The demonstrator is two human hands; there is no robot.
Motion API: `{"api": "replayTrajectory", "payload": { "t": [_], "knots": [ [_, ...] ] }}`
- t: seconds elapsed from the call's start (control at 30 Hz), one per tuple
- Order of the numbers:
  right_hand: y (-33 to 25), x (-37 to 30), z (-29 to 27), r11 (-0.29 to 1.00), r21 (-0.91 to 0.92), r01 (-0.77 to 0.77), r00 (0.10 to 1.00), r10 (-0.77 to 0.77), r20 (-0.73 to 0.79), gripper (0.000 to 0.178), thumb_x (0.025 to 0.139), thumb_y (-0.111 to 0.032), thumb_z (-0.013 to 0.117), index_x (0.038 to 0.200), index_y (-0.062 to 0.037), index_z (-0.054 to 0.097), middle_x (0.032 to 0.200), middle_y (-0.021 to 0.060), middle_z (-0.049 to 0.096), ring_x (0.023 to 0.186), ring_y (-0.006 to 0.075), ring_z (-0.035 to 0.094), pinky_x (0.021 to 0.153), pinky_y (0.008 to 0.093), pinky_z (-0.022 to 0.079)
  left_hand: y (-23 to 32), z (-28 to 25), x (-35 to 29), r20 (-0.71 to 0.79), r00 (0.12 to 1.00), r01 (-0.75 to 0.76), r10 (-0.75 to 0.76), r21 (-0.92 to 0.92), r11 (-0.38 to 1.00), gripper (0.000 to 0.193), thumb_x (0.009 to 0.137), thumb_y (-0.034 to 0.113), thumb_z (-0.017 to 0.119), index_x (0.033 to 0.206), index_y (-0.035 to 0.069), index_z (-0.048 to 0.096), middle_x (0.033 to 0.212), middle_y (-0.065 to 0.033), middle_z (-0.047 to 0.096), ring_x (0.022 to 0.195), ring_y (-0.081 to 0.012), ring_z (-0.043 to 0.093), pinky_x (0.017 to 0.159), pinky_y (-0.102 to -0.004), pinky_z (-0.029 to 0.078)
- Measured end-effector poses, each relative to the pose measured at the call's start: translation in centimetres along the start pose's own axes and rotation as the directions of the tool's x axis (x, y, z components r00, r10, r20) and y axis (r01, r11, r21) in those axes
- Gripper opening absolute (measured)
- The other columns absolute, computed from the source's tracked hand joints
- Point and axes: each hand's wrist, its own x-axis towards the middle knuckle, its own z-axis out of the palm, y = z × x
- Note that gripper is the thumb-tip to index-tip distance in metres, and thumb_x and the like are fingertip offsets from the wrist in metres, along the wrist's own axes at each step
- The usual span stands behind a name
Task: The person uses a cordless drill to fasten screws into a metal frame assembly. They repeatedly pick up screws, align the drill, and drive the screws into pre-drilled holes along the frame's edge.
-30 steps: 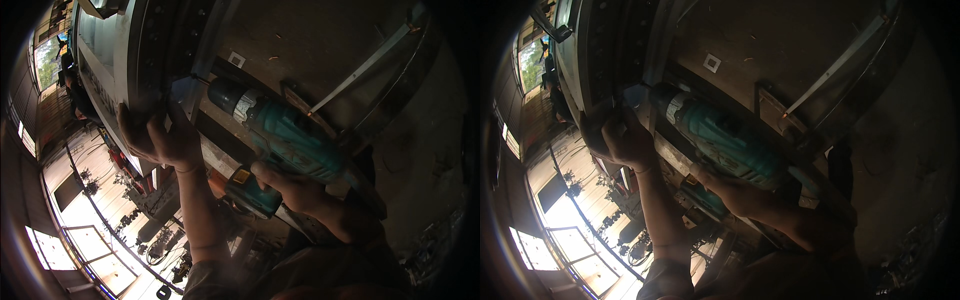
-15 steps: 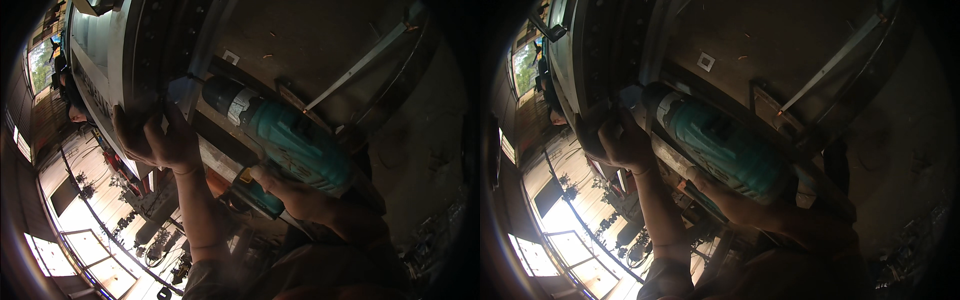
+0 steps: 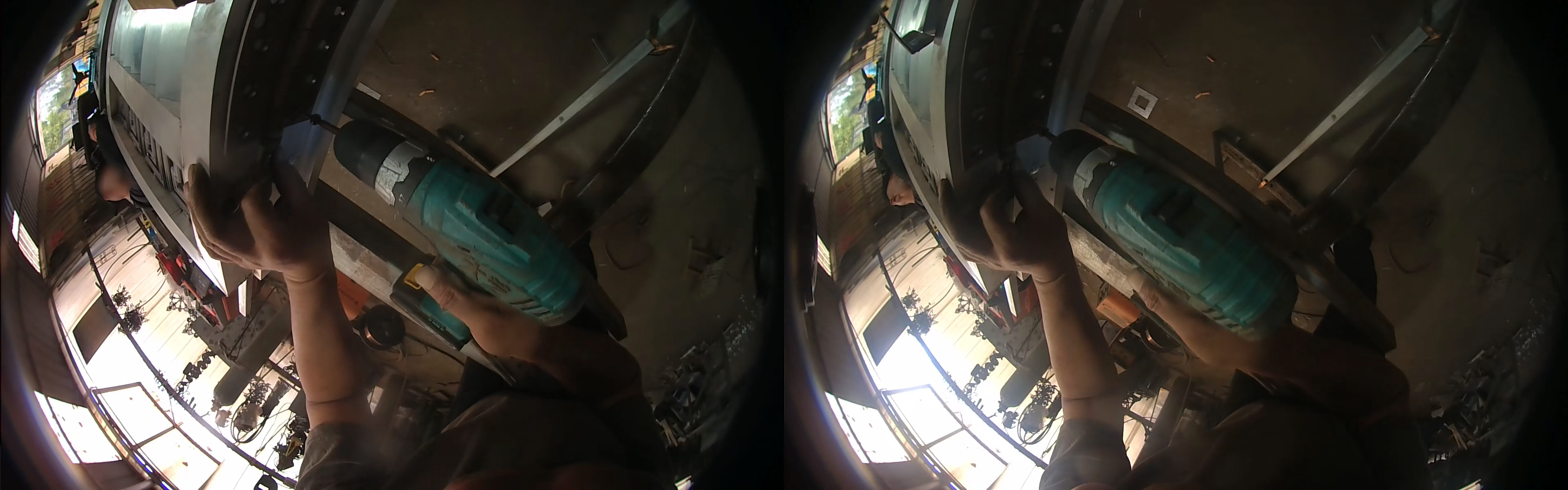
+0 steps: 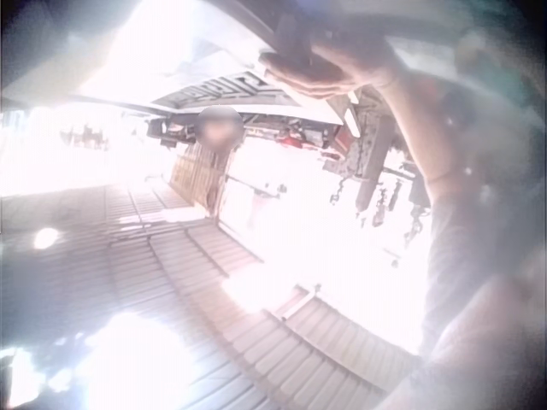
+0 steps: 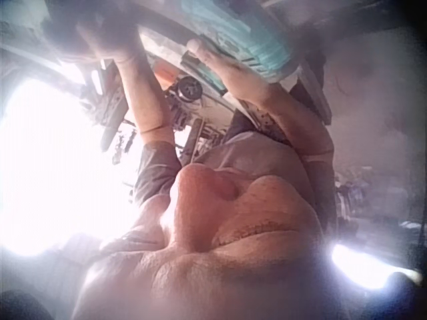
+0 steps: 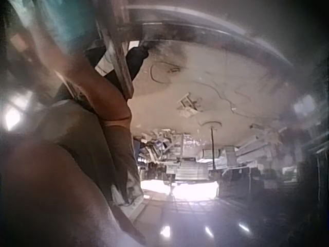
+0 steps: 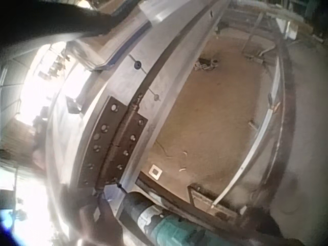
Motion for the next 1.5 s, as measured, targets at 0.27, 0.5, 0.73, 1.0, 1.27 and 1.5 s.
{"api": "replayTrajectory", "payload": {
  "t": [0.27,0.5,0.73,1.0,1.27,1.5],
  "knots": [
    [-0.5,0.2,0.0,0.965,-0.238,0.108,0.987,-0.132,-0.088,0.027,0.101,-0.021,0.065,0.119,-0.0030,0.071,0.115,0.0104,0.071,0.102,0.0194,0.070,0.086,0.0296,0.058,0.3,0.1,0.2,-0.022,1.000,0.010,-0.009,0.032,0.999,0.017,0.085,0.027,0.081,0.086,0.015,0.068,0.137,-0.0184,0.061,0.125,-0.0360,0.058,0.102,-0.0416,0.042],
    [-0.4,0.2,-0.2,0.794,-0.531,0.296,0.946,-0.322,0.045,0.024,0.101,-0.016,0.064,0.120,-0.0043,0.071,0.117,0.0103,0.071,0.104,0.0195,0.069,0.087,0.0311,0.057,0.9,-1.0,1.3,0.009,0.999,-0.041,0.041,0.055,0.998,0.022,0.076,0.014,0.089,0.088,0.008,0.072,0.130,-0.0191,0.063,0.118,-0.0353,0.063,0.093,-0.0438,0.053],
    [-1.0,0.4,-0.5,0.994,-0.098,0.056,0.998,-0.056,0.005,0.040,0.098,-0.016,0.067,0.135,-0.0037,0.057,0.132,0.0167,0.061,0.125,0.0264,0.059,0.100,0.0394,0.053,-0.1,-1.8,2.3,0.019,1.000,0.012,-0.008,-0.211,0.977,0.051,0.074,0.014,0.091,0.117,0.007,0.064,0.131,-0.0188,0.063,0.119,-0.0353,0.064,0.095,-0.0427,0.054],
    [-0.2,0.8,-0.8,0.958,-0.164,0.235,0.967,-0.248,-0.060,0.047,0.099,-0.011,0.062,0.143,-0.0021,0.048,0.138,0.0203,0.055,0.129,0.0305,0.056,0.105,0.0420,0.050,-7.7,-4.8,7.6,0.709,0.694,0.131,0.124,-0.294,0.947,0.094,0.074,0.025,0.088,0.154,0.011,0.040,0.150,-0.0152,0.041,0.135,-0.0363,0.047,0.111,-0.0523,0.045],
    [1.0,0.9,-2.0,0.871,-0.336,0.358,0.931,-0.359,0.062,0.049,0.100,-0.014,0.063,0.143,0.0012,0.048,0.142,0.0206,0.052,0.132,0.0321,0.053,0.109,0.0446,0.048,-8.9,-3.0,6.2,0.734,0.662,0.247,0.154,-0.407,0.879,0.105,0.084,0.049,0.073,0.161,0.001,0.019,0.154,-0.0270,0.031,0.144,-0.0439,0.031,0.117,-0.0526,0.028],
    [1.4,0.6,-1.4,0.720,-0.614,0.324,0.921,-0.389,0.030,0.031,0.100,-0.032,0.065,0.128,-0.0187,0.065,0.128,0.0054,0.063,0.113,0.0240,0.066,0.094,0.0415,0.058,-9.6,-2.7,6.0,0.714,0.657,0.170,0.242,-0.453,0.875,0.105,0.089,0.056,0.064,0.159,-0.005,0.016,0.158,-0.0311,0.027,0.145,-0.0483,0.028,0.118,-0.0561,0.023]
  ]
}}
